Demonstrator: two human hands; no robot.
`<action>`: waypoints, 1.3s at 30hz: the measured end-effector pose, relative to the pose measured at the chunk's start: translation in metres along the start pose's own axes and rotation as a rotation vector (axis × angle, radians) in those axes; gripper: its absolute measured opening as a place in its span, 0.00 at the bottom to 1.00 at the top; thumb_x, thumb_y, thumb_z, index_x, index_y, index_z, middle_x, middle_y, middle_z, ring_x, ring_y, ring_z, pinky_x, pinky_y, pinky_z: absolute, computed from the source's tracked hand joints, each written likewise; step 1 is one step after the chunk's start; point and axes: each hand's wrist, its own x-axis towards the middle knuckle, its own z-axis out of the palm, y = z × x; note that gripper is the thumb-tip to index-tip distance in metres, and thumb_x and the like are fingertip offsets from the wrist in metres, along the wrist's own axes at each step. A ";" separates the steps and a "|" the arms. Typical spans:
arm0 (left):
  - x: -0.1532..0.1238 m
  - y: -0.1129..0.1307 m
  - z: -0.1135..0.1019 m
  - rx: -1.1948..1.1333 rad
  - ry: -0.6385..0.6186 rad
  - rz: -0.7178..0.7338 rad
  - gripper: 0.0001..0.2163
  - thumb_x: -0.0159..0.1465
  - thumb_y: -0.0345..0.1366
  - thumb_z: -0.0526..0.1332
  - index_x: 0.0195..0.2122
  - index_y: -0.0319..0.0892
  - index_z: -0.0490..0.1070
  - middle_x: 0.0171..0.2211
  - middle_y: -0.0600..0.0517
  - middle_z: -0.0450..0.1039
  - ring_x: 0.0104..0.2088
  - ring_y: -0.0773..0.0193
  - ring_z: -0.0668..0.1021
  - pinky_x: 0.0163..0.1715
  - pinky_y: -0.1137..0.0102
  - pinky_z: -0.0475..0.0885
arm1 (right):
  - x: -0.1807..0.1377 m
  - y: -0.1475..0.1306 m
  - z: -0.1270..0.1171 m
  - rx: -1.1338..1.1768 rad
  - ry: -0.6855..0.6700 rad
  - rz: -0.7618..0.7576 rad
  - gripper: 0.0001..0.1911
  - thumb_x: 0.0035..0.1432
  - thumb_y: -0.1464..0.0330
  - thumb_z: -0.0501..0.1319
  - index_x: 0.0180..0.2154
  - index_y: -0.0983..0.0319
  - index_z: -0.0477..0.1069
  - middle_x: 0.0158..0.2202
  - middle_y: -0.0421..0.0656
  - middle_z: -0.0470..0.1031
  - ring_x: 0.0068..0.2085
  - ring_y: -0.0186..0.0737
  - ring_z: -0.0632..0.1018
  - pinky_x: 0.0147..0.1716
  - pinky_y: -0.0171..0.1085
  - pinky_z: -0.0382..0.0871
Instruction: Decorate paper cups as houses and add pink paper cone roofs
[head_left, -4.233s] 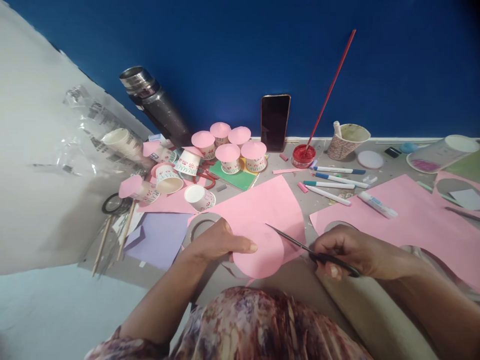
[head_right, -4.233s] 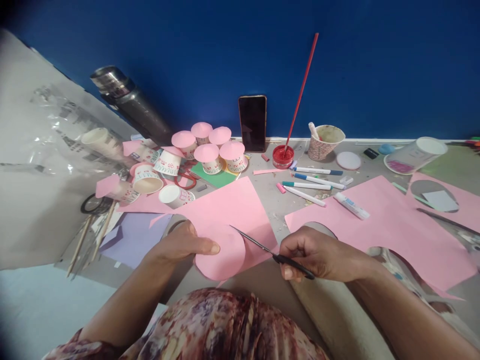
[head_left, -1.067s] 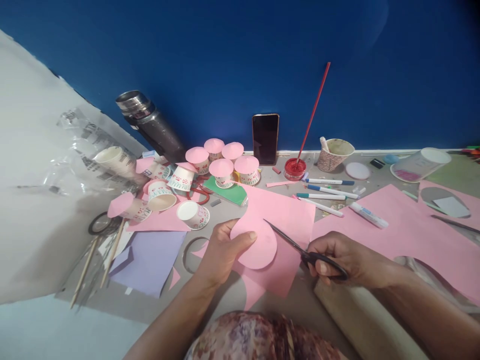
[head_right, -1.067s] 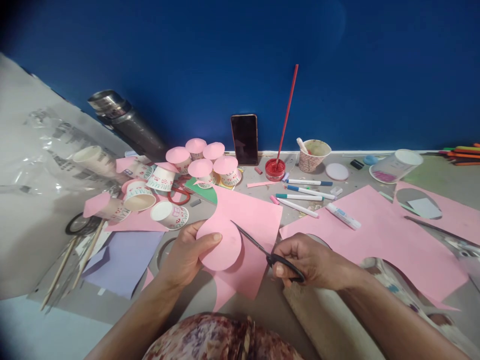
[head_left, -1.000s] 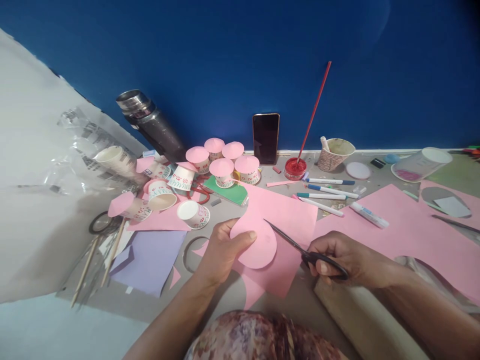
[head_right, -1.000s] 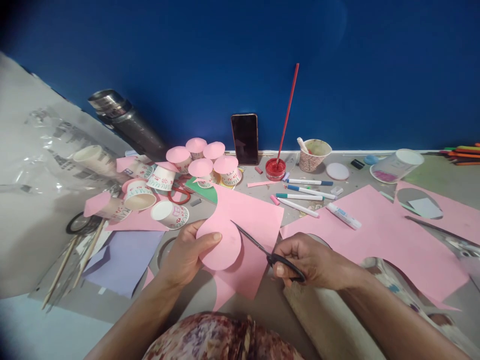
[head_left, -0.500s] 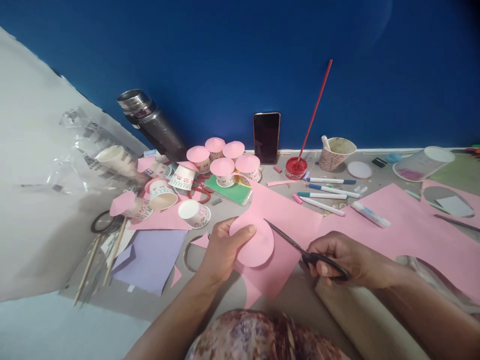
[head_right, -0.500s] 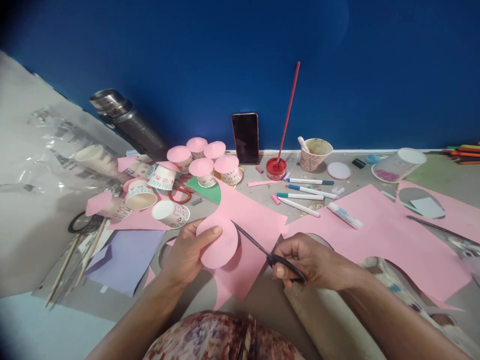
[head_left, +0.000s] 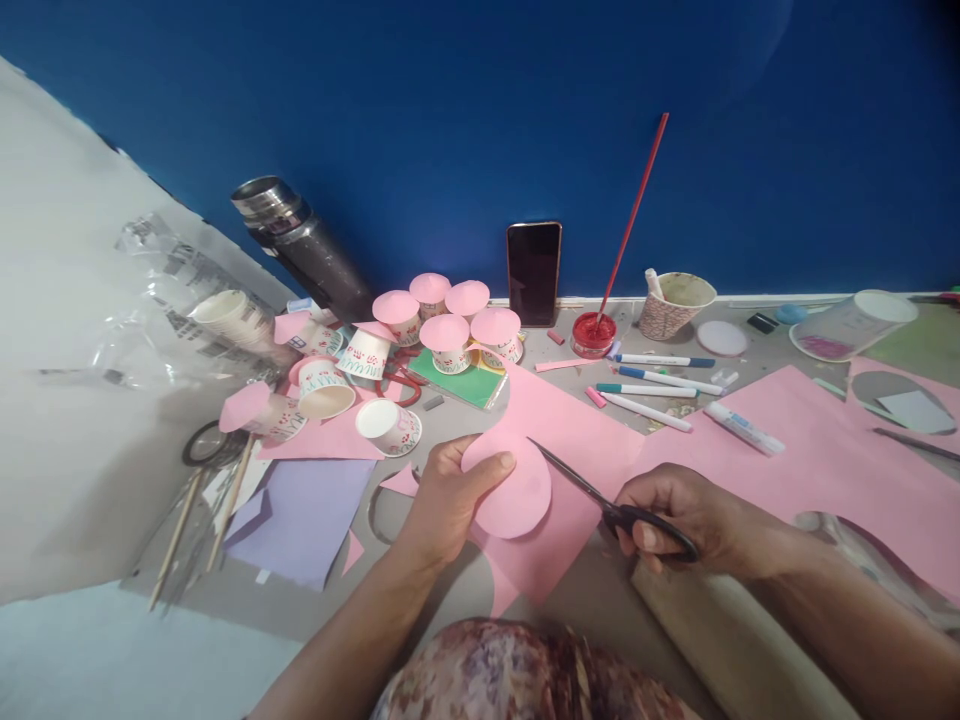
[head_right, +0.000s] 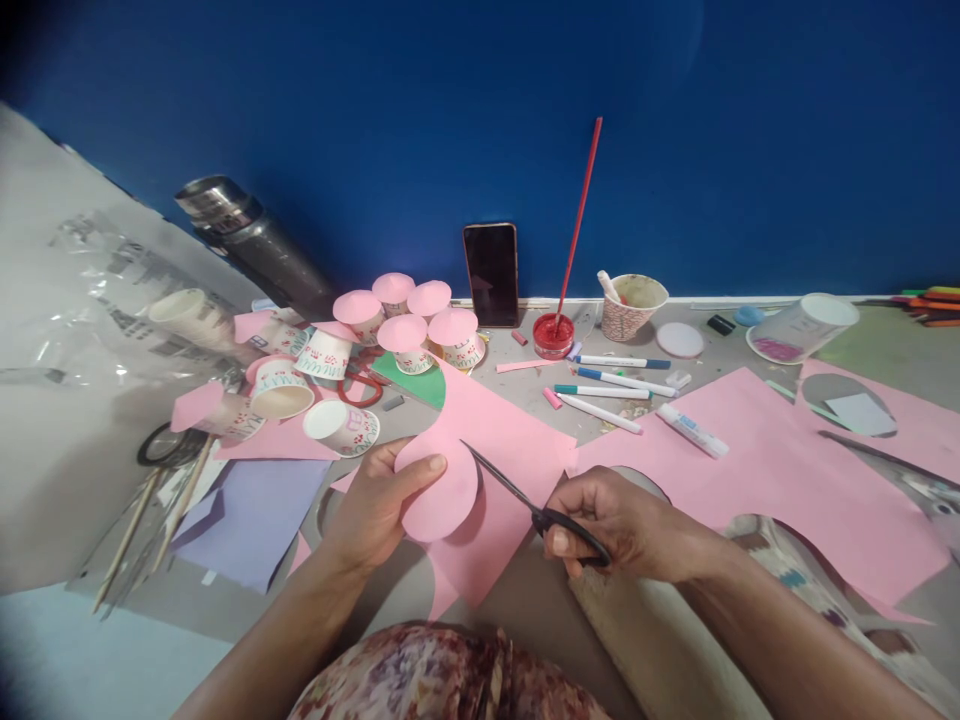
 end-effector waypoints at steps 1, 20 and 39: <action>0.000 0.000 0.000 0.002 0.002 0.002 0.15 0.48 0.42 0.79 0.29 0.37 0.81 0.26 0.52 0.76 0.26 0.67 0.73 0.27 0.73 0.69 | 0.000 0.000 0.000 -0.001 -0.001 -0.004 0.36 0.49 0.35 0.69 0.31 0.64 0.74 0.21 0.38 0.71 0.22 0.29 0.63 0.22 0.32 0.54; 0.001 -0.002 -0.010 0.067 -0.096 -0.054 0.16 0.52 0.45 0.77 0.30 0.37 0.80 0.26 0.51 0.77 0.25 0.66 0.74 0.25 0.73 0.68 | -0.003 -0.007 0.000 -0.129 -0.013 -0.034 0.37 0.51 0.34 0.67 0.29 0.64 0.74 0.23 0.41 0.73 0.25 0.31 0.66 0.25 0.32 0.56; 0.003 -0.002 -0.010 0.094 -0.103 -0.039 0.16 0.52 0.45 0.77 0.28 0.36 0.79 0.25 0.51 0.75 0.24 0.67 0.73 0.24 0.73 0.67 | 0.000 0.003 -0.003 -0.075 0.021 -0.036 0.37 0.51 0.34 0.68 0.28 0.65 0.77 0.22 0.41 0.73 0.24 0.31 0.65 0.25 0.33 0.55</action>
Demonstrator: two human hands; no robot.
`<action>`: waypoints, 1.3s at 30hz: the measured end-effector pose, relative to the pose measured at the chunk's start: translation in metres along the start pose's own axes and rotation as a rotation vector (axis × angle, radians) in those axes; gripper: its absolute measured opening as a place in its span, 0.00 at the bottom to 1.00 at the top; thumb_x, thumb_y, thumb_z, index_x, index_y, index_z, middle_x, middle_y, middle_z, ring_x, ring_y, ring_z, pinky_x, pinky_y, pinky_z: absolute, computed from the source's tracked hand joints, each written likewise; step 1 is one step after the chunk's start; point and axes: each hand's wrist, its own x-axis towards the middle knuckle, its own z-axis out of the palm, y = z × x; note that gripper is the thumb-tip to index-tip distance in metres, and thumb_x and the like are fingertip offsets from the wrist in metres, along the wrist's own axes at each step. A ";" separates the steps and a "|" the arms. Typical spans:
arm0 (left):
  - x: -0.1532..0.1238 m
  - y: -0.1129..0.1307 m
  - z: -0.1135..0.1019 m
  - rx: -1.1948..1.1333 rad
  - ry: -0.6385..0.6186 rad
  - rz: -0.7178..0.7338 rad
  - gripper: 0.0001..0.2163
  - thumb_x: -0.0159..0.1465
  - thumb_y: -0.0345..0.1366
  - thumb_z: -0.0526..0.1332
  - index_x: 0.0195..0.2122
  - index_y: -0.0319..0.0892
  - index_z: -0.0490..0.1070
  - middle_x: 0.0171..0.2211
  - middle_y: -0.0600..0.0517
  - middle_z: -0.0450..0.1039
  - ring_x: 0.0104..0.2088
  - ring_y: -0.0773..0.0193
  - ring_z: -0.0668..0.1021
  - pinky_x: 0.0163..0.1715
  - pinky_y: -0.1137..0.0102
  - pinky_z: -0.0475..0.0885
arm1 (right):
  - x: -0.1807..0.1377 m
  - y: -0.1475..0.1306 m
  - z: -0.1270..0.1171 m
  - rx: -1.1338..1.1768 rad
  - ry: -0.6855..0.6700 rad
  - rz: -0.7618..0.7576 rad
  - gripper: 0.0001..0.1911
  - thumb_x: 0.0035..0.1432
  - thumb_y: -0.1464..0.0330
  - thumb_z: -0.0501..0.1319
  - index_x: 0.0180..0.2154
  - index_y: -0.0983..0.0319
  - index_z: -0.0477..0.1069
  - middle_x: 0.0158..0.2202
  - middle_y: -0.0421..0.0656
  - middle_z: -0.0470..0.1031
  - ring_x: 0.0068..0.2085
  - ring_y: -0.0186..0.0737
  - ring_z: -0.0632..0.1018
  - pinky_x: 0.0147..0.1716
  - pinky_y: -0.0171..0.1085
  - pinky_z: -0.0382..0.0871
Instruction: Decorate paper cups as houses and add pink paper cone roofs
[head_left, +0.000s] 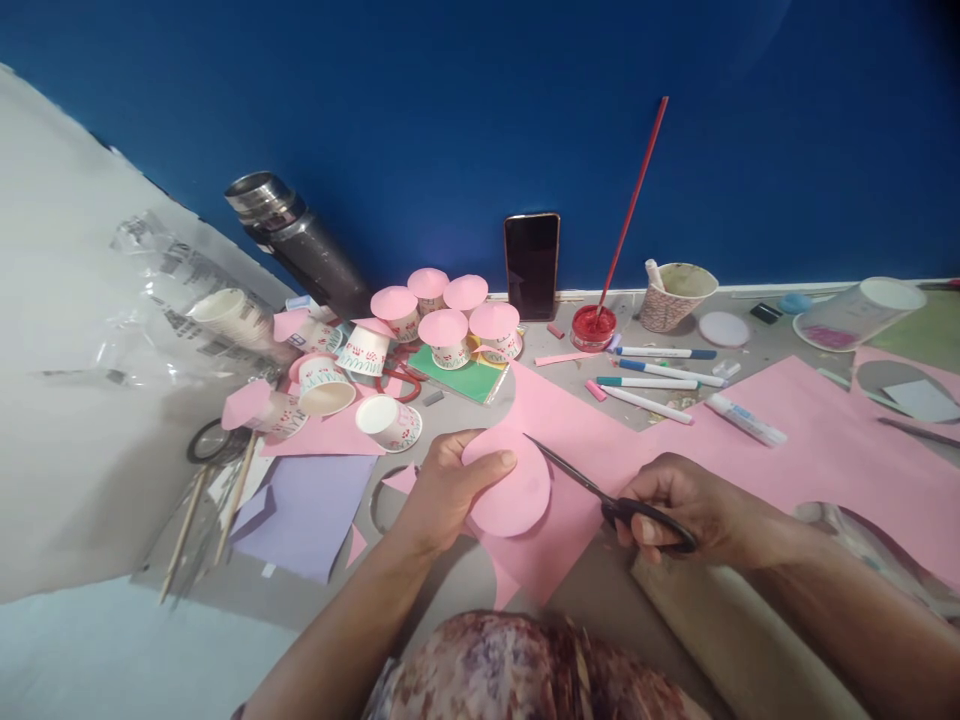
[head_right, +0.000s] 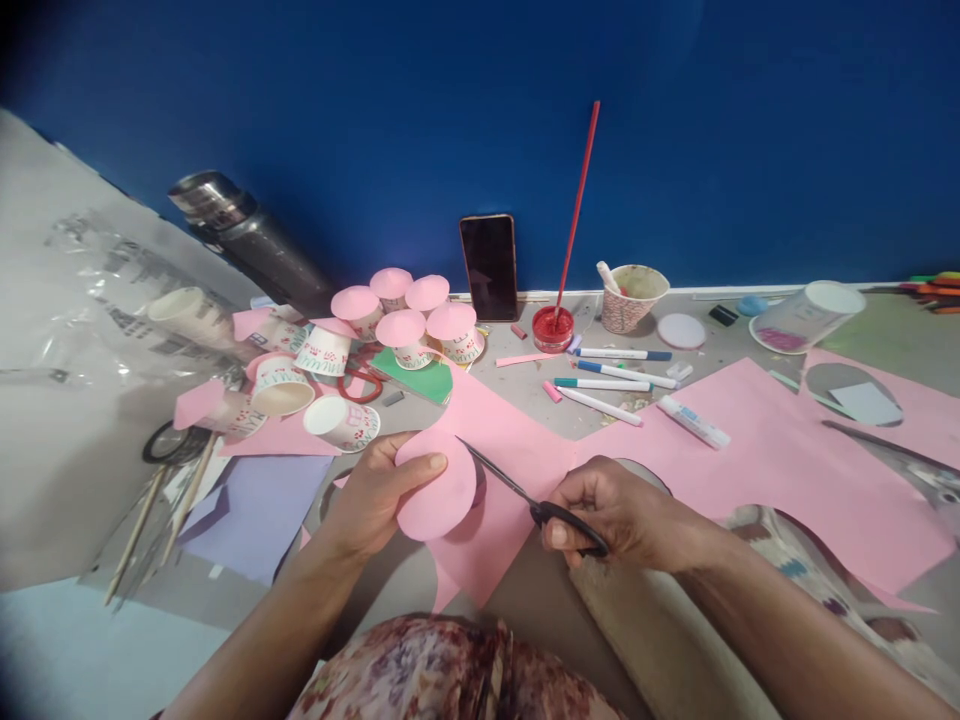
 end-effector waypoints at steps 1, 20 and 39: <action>0.000 0.000 0.000 0.004 0.002 -0.004 0.16 0.52 0.45 0.77 0.28 0.36 0.79 0.25 0.51 0.76 0.24 0.66 0.73 0.24 0.73 0.67 | 0.000 -0.001 0.000 0.003 0.001 0.013 0.37 0.49 0.35 0.68 0.29 0.65 0.78 0.22 0.40 0.73 0.24 0.31 0.65 0.24 0.33 0.54; -0.005 0.006 0.011 0.573 0.200 0.327 0.21 0.61 0.41 0.66 0.19 0.43 0.54 0.21 0.57 0.49 0.25 0.69 0.56 0.26 0.70 0.51 | 0.005 0.003 0.005 0.104 0.020 -0.011 0.36 0.53 0.38 0.69 0.33 0.67 0.80 0.31 0.47 0.82 0.19 0.25 0.64 0.18 0.30 0.54; 0.009 -0.003 0.000 -0.111 -0.119 -0.118 0.15 0.49 0.40 0.79 0.31 0.35 0.80 0.27 0.50 0.77 0.25 0.67 0.75 0.27 0.73 0.69 | -0.003 -0.019 0.003 -0.056 0.014 0.108 0.36 0.47 0.37 0.71 0.33 0.65 0.77 0.25 0.41 0.76 0.21 0.28 0.65 0.20 0.29 0.58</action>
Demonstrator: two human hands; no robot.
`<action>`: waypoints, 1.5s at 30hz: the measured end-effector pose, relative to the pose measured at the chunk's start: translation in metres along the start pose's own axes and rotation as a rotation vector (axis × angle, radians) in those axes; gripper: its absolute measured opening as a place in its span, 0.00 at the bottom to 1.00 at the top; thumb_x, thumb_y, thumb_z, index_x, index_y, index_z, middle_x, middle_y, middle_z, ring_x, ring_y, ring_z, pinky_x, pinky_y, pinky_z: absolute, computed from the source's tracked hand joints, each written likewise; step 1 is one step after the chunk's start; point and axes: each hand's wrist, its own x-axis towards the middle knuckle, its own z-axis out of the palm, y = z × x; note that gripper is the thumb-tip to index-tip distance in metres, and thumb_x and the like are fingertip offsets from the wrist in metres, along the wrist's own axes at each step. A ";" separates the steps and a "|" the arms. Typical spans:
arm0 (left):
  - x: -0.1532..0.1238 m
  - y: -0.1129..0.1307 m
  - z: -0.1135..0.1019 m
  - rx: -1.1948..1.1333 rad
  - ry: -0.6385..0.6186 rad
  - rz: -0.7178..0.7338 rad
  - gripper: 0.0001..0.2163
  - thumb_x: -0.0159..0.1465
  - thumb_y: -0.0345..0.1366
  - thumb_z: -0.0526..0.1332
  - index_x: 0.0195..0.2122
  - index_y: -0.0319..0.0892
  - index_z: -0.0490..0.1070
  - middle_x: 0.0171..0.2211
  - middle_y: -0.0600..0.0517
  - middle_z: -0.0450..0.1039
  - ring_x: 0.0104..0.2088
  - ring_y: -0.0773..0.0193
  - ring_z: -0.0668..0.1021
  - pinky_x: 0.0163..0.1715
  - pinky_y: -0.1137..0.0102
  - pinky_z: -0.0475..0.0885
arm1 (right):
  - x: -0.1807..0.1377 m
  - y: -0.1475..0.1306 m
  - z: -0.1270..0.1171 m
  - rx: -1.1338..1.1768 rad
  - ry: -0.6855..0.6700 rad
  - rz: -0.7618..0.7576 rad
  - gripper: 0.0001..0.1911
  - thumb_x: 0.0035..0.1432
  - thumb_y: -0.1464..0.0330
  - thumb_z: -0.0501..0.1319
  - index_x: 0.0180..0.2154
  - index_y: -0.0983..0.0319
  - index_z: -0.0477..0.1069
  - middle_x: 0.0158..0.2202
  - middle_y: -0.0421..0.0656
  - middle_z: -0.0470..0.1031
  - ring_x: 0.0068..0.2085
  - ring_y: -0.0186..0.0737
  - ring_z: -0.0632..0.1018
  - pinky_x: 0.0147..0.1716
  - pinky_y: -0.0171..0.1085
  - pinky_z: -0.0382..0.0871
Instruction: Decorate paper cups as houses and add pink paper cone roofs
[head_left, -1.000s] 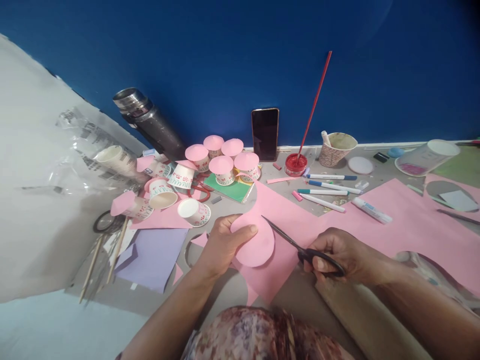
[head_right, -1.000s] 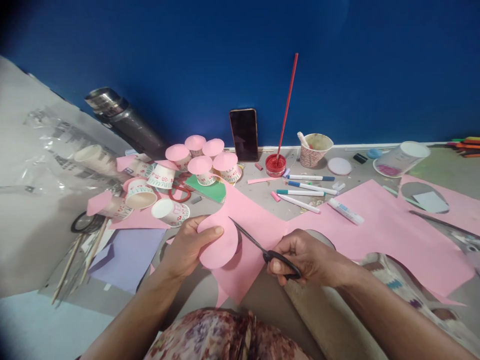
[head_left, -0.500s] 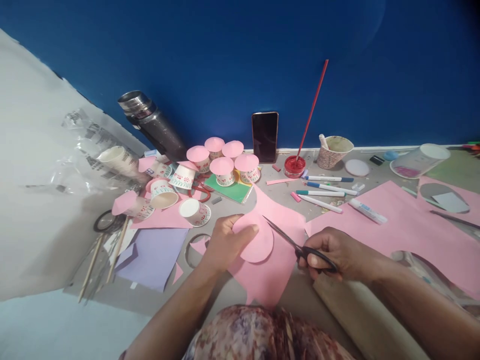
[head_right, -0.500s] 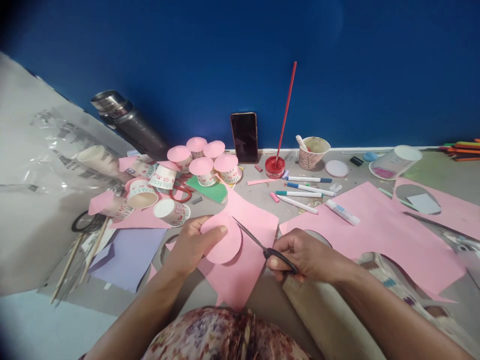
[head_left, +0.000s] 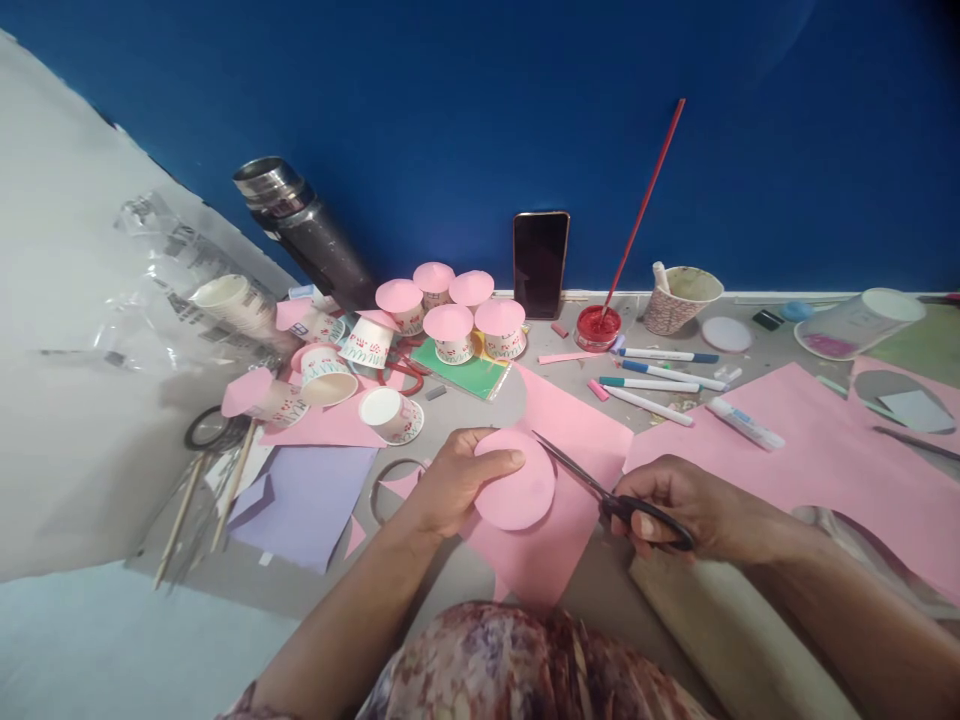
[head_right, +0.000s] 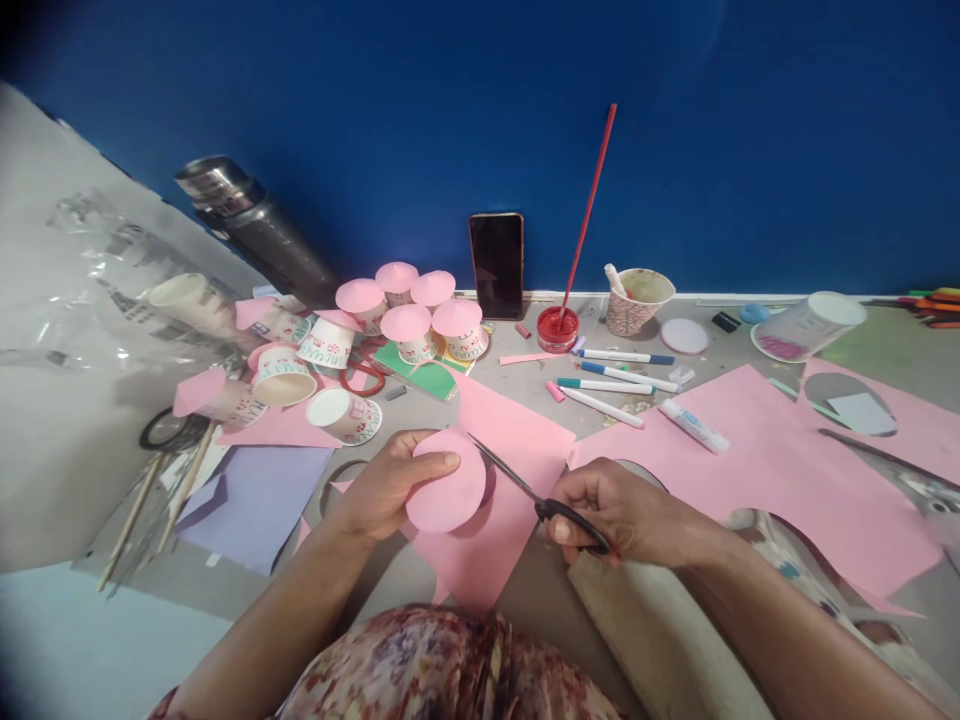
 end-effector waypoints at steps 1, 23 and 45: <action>0.000 0.000 0.000 0.004 -0.011 -0.005 0.15 0.49 0.41 0.79 0.30 0.34 0.80 0.27 0.50 0.77 0.25 0.67 0.75 0.26 0.73 0.69 | 0.000 0.000 0.000 0.000 -0.001 0.004 0.35 0.47 0.38 0.71 0.33 0.65 0.77 0.25 0.40 0.75 0.21 0.28 0.64 0.20 0.29 0.58; -0.002 0.000 -0.004 0.191 -0.053 -0.002 0.14 0.54 0.42 0.74 0.30 0.35 0.79 0.27 0.50 0.74 0.28 0.66 0.73 0.29 0.72 0.68 | -0.001 -0.006 0.001 -0.095 0.028 0.042 0.30 0.49 0.41 0.70 0.29 0.64 0.76 0.23 0.41 0.75 0.23 0.31 0.67 0.23 0.31 0.60; -0.004 0.005 -0.006 0.202 -0.079 -0.010 0.15 0.52 0.44 0.76 0.27 0.36 0.78 0.24 0.52 0.75 0.26 0.67 0.71 0.27 0.72 0.66 | -0.001 -0.001 0.001 -0.102 0.009 0.023 0.33 0.50 0.39 0.70 0.29 0.64 0.75 0.24 0.42 0.76 0.23 0.32 0.69 0.23 0.31 0.61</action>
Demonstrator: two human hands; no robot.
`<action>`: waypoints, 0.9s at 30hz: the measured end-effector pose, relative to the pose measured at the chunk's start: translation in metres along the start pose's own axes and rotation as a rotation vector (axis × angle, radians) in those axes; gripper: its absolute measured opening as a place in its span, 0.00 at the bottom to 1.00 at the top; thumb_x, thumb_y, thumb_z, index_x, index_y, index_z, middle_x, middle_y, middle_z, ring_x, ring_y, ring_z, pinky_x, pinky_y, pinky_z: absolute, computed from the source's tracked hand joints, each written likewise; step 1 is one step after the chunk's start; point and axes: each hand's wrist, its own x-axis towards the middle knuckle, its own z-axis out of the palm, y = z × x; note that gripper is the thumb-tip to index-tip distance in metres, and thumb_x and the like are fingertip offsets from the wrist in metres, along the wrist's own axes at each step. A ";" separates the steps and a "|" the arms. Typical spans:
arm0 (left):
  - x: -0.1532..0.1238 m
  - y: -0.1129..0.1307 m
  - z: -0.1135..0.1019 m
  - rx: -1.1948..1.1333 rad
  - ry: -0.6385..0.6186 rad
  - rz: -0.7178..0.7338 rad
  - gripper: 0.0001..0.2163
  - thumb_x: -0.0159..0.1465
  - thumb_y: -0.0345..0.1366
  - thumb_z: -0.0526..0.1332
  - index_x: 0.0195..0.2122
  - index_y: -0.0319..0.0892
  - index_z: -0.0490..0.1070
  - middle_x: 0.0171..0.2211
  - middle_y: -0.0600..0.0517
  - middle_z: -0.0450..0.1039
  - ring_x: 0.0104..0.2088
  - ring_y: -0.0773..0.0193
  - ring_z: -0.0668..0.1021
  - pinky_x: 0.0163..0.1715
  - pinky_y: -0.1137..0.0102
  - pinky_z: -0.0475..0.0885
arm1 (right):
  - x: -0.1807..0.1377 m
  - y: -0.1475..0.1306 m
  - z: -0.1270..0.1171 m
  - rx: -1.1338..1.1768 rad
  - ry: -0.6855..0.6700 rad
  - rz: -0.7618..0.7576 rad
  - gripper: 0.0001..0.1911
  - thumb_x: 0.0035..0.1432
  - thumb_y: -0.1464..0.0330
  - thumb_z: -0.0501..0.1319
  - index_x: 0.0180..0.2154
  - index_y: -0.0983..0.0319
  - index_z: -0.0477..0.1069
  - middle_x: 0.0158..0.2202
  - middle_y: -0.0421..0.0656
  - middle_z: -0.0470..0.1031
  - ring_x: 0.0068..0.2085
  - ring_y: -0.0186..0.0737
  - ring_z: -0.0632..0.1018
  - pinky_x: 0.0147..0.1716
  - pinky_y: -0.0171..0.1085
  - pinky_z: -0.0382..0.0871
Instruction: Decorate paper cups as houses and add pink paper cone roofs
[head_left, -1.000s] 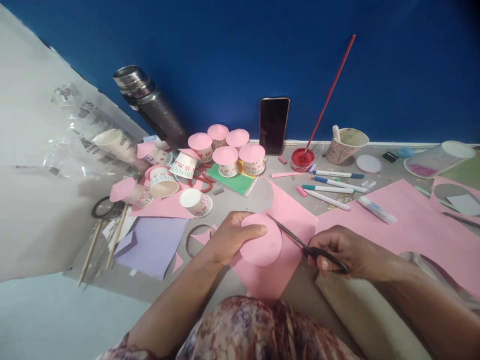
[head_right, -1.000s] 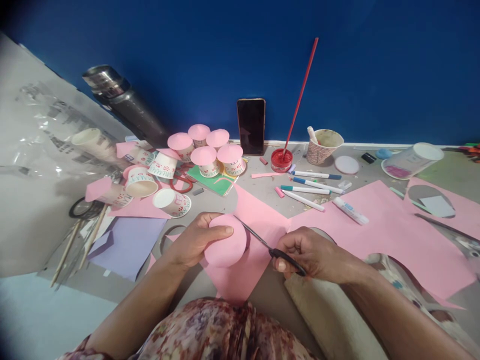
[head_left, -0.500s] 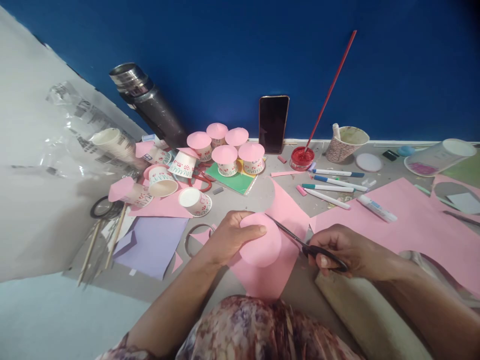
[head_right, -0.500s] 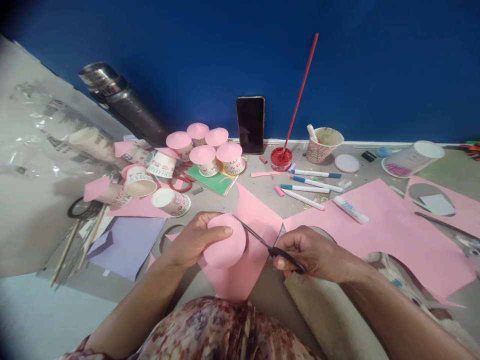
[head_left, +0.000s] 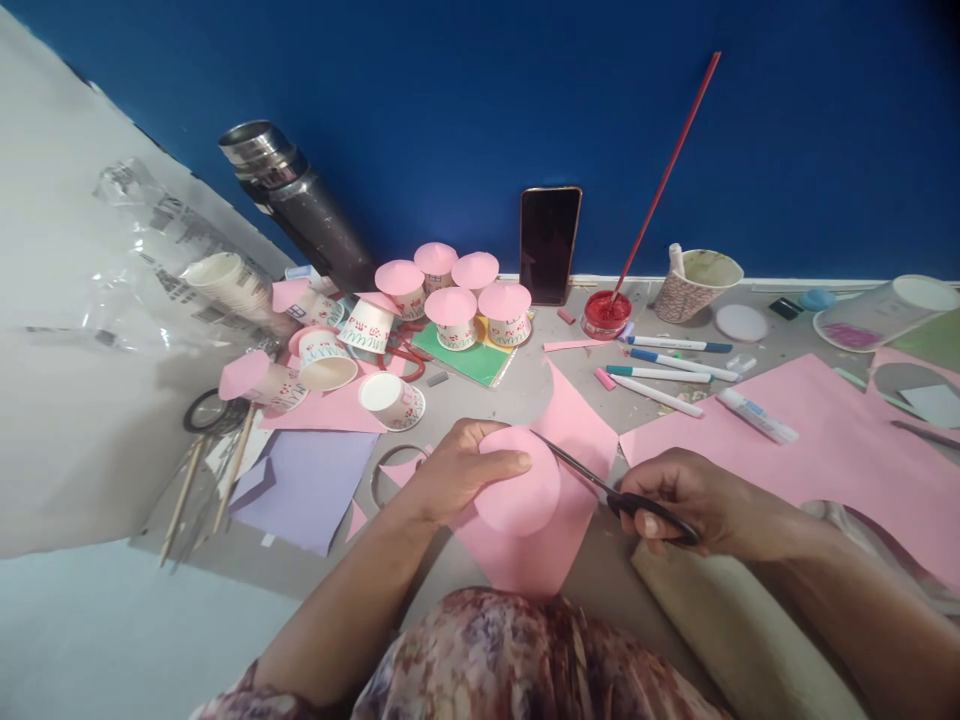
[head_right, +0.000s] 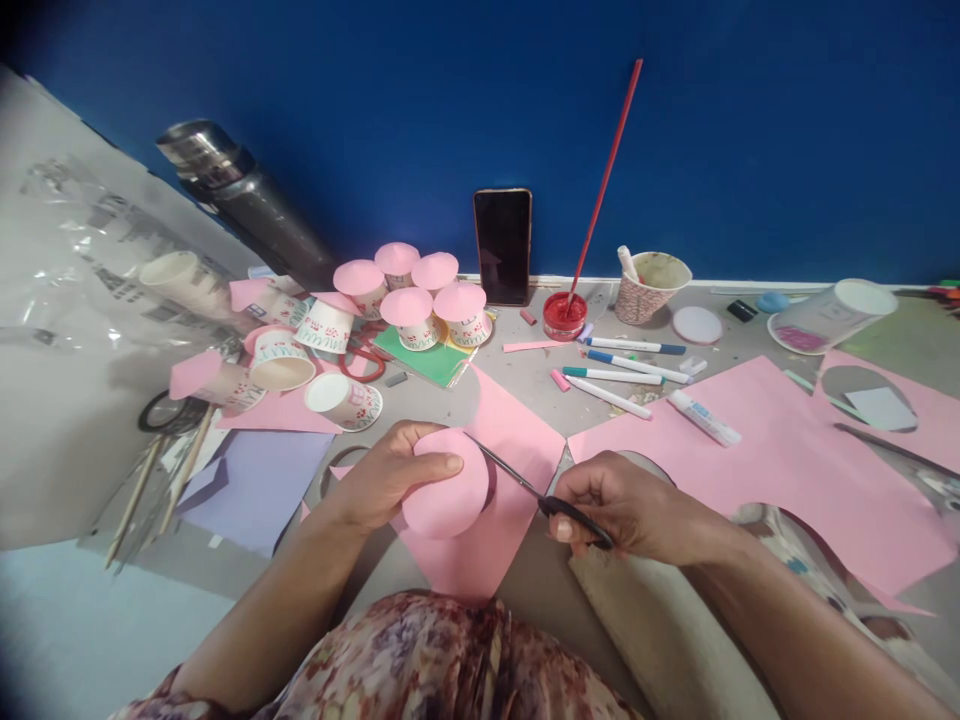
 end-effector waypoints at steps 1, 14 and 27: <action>0.000 0.000 0.000 -0.011 -0.006 -0.012 0.15 0.52 0.44 0.76 0.27 0.36 0.79 0.24 0.51 0.75 0.25 0.67 0.72 0.27 0.72 0.66 | 0.000 0.000 0.000 -0.001 -0.004 0.006 0.32 0.50 0.39 0.70 0.29 0.64 0.75 0.24 0.42 0.76 0.23 0.31 0.68 0.23 0.31 0.61; -0.001 0.002 -0.004 0.039 -0.039 -0.027 0.16 0.53 0.45 0.75 0.25 0.37 0.75 0.23 0.53 0.71 0.24 0.68 0.69 0.25 0.72 0.63 | 0.001 0.011 -0.003 -0.078 -0.016 -0.023 0.29 0.56 0.42 0.68 0.30 0.64 0.75 0.26 0.44 0.78 0.26 0.34 0.71 0.25 0.31 0.62; -0.003 0.003 -0.006 0.237 -0.093 -0.049 0.16 0.56 0.46 0.71 0.22 0.40 0.71 0.18 0.56 0.61 0.21 0.70 0.59 0.22 0.70 0.54 | 0.001 0.006 -0.002 -0.083 -0.053 -0.067 0.30 0.56 0.41 0.67 0.29 0.64 0.77 0.23 0.41 0.74 0.24 0.34 0.70 0.22 0.31 0.61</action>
